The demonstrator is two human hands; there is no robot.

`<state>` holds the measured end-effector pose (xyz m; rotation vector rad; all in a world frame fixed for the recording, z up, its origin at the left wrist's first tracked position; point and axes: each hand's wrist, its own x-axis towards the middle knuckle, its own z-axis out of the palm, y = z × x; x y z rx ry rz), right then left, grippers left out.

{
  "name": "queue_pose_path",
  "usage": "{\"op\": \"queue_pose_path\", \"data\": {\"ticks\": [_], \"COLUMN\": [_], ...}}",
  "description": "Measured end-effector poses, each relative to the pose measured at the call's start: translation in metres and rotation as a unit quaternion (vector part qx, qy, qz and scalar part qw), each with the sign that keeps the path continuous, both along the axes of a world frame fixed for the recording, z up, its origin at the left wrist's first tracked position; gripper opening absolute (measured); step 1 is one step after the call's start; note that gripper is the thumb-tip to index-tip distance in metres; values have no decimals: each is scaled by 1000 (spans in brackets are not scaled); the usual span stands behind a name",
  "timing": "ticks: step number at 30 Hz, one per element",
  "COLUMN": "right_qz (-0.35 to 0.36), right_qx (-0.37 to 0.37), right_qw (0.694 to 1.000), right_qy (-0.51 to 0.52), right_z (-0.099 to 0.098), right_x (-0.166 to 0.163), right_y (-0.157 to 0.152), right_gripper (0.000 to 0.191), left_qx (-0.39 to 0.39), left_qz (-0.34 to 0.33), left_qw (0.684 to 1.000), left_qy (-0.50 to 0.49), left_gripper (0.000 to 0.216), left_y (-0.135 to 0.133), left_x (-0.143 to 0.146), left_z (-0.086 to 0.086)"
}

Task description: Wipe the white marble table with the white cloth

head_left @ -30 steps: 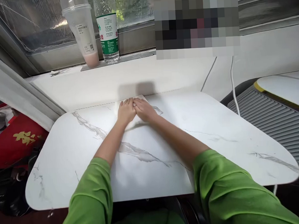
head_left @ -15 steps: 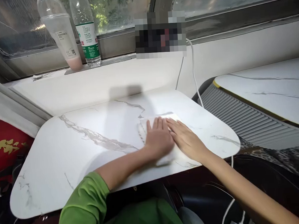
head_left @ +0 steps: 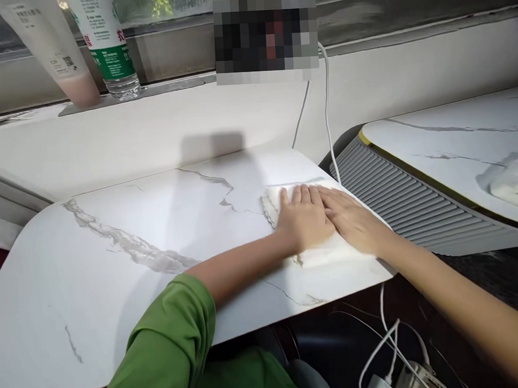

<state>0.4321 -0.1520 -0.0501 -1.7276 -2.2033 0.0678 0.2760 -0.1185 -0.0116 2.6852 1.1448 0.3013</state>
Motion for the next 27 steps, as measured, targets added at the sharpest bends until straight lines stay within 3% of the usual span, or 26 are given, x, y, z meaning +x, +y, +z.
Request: {"op": "queue_pose_path", "data": {"ticks": [9,14,21,27], "right_qz": [-11,-31,-26,-3], "right_qx": [7,11,13,-22], "right_qw": [1000,999,998,1000], "right_qy": [-22,-25,-63,0], "right_z": [9,5,9,16], "right_x": [5,5,-15,-72], "right_y": [132,171,150,84], "right_gripper": [55,55,55,56], "left_qx": [-4,-1,4,-22], "left_qz": [45,57,67,67], "left_qw": [998,997,997,997], "left_qy": [-41,-47,-33,-9], "left_gripper": [52,52,56,56], "left_y": [119,153,136,69], "left_x": [19,19,4,-55], "left_z": [-5,-7,-9,-1]}}
